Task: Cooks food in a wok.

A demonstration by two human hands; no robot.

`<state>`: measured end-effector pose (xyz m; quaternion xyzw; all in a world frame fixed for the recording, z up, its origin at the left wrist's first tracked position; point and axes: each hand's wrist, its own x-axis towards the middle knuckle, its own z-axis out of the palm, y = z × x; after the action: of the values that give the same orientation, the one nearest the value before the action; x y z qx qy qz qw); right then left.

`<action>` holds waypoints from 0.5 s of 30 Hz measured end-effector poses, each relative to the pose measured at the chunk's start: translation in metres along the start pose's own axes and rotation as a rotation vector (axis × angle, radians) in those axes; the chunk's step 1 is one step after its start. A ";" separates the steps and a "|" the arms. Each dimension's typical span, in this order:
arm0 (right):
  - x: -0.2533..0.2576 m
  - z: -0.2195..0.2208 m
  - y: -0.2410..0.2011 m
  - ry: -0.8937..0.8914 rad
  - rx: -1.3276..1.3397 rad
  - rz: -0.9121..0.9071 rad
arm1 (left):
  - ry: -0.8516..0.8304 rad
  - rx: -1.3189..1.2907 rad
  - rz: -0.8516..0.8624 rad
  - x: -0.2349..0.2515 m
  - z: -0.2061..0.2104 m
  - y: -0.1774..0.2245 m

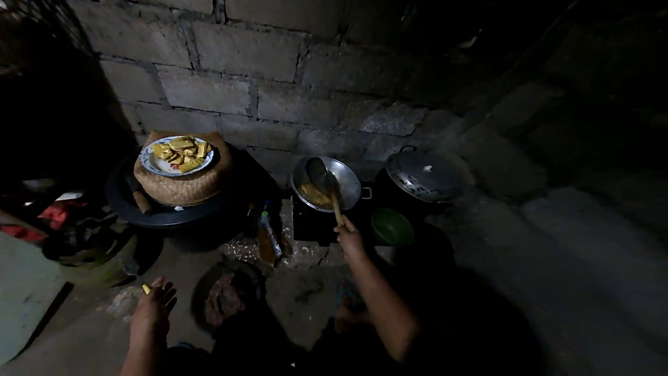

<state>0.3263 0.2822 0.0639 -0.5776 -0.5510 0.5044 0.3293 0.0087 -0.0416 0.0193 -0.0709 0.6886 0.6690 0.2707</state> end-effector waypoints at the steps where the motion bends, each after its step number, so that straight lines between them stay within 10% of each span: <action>1: -0.001 -0.001 0.000 -0.016 0.040 0.031 | 0.002 0.000 0.002 -0.002 0.002 0.001; 15: 0.047 -0.010 -0.016 0.067 -0.403 -0.056 | 0.012 -0.005 -0.024 -0.005 0.005 0.002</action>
<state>0.3250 0.3325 0.0715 -0.6327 -0.6452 0.3553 0.2391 0.0131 -0.0376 0.0239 -0.0839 0.6877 0.6668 0.2747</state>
